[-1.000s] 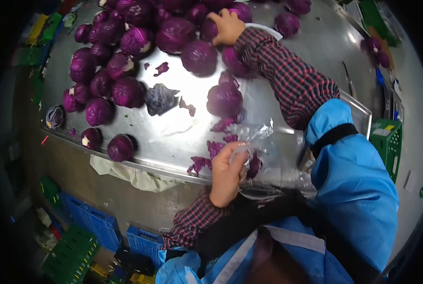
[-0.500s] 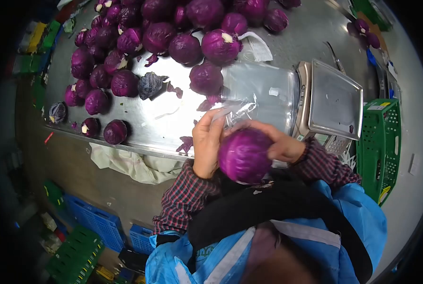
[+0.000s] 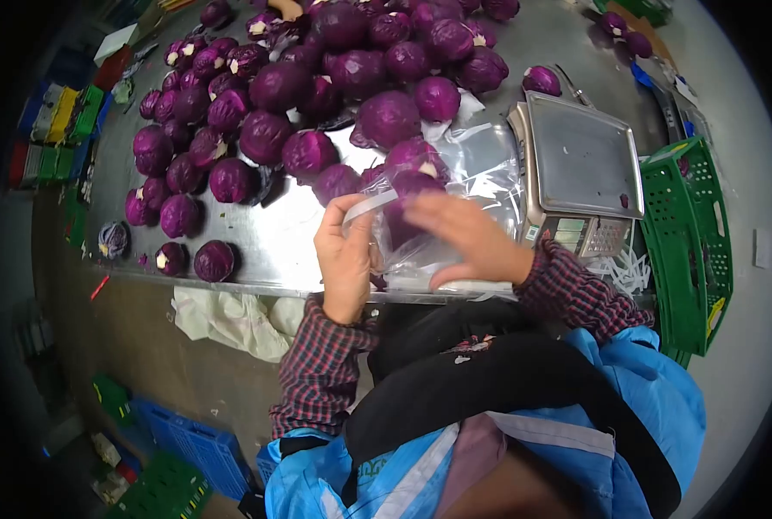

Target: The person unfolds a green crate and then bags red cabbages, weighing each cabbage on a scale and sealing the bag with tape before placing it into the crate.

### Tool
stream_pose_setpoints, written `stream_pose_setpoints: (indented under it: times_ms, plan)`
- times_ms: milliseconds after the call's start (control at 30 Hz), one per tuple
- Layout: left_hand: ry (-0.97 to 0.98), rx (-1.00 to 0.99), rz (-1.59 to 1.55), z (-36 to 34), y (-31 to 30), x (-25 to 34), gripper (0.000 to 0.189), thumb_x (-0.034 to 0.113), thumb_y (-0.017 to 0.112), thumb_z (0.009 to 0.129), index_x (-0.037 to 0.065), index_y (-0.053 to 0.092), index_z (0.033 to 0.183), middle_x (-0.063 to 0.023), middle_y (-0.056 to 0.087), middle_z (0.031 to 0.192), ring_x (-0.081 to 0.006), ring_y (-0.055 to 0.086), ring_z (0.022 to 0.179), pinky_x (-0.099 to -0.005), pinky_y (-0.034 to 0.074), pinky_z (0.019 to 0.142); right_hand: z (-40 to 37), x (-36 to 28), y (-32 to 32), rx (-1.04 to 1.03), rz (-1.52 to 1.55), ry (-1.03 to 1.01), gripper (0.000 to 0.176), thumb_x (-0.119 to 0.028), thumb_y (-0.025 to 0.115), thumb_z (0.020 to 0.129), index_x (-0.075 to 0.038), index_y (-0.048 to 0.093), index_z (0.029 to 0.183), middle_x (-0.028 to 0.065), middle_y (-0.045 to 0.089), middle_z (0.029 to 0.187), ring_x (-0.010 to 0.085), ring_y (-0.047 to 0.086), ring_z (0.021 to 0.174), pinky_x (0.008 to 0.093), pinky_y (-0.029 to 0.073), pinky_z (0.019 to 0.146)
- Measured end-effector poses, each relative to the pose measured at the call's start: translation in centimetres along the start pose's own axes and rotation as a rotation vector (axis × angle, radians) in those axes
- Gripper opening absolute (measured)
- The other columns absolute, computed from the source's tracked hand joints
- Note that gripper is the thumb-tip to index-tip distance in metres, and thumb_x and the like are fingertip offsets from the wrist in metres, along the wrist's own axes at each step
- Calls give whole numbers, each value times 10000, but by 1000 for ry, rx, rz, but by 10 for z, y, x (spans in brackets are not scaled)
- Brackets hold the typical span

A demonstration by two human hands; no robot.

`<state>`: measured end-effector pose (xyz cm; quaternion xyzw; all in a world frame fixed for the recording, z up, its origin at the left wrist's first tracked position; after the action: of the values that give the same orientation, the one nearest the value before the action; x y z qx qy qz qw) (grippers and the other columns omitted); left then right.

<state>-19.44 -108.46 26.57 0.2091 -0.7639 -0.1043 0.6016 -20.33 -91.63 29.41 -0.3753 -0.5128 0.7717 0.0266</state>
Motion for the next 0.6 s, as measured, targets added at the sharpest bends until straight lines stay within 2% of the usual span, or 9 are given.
stream_pose_setpoints:
  times_ms: [67,133,167,267,300,433,467,533,600]
  plan:
    - [30,-25,104,15,-1,1,140,123,643,878,12,589,944,-23,594,699,-87,525,521,-244,409,472,1,-14,20,-10,-182,-26,721,-382,774,624,-77,532,1231,99,547,1218,289,483,1174,418,376,971]
    - [407,-105,825,27,1,24,178,134,713,792,-6,604,796,-92,601,645,-157,560,528,-317,435,512,1,-5,35,33,-145,-3,537,-306,749,674,-65,591,1127,91,587,1104,287,524,1069,414,402,903]
    - [381,-46,972,33,-2,31,218,131,744,727,-23,592,711,-149,578,610,-193,557,517,-347,427,518,2,1,37,72,-101,5,355,-231,723,724,-52,651,1022,82,627,990,286,565,963,411,429,835]
    - [299,-136,639,47,-8,47,259,98,694,808,-7,508,662,-26,520,569,-78,465,522,-275,365,478,6,2,-16,256,190,178,181,-57,698,657,-55,658,833,65,621,803,286,578,809,393,441,751]
    - [298,-146,570,35,1,56,290,73,657,846,24,462,637,18,490,581,-35,419,544,-240,331,478,11,-14,-42,239,139,73,179,-49,676,639,-59,652,816,69,614,777,280,578,775,382,447,734]
    - [294,-164,241,1,15,72,284,100,628,880,60,489,636,11,530,586,-30,447,562,-215,343,504,0,-14,-87,275,0,65,198,-39,621,602,-66,642,796,65,587,728,253,571,736,375,443,747]
    - [158,-155,176,-4,15,59,285,148,585,907,34,547,649,-24,597,608,-54,499,569,-224,366,514,-7,-17,-91,280,-2,68,198,-39,621,602,-66,642,796,65,587,728,253,571,736,375,443,747]
    - [277,-64,532,-33,-3,50,314,187,544,930,-2,605,686,-61,644,644,-94,541,558,-232,388,518,-9,-34,-98,173,-178,-228,178,-54,600,635,-70,637,809,48,575,742,237,570,767,391,430,797]
    - [85,-7,300,-72,-25,15,353,188,505,944,-50,630,715,-110,632,640,-163,583,568,-300,439,540,-20,-48,-88,-17,-68,-134,200,-41,604,627,-87,628,821,32,562,770,224,566,808,411,415,854]
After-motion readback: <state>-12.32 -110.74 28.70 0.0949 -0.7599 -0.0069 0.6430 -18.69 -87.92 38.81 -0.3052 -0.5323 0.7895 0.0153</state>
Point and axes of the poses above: each hand's wrist, its own z-axis towards the middle knuckle, its own y-axis out of the palm, x = y × z, the point moved 6 cm from there along z, towards the middle knuckle
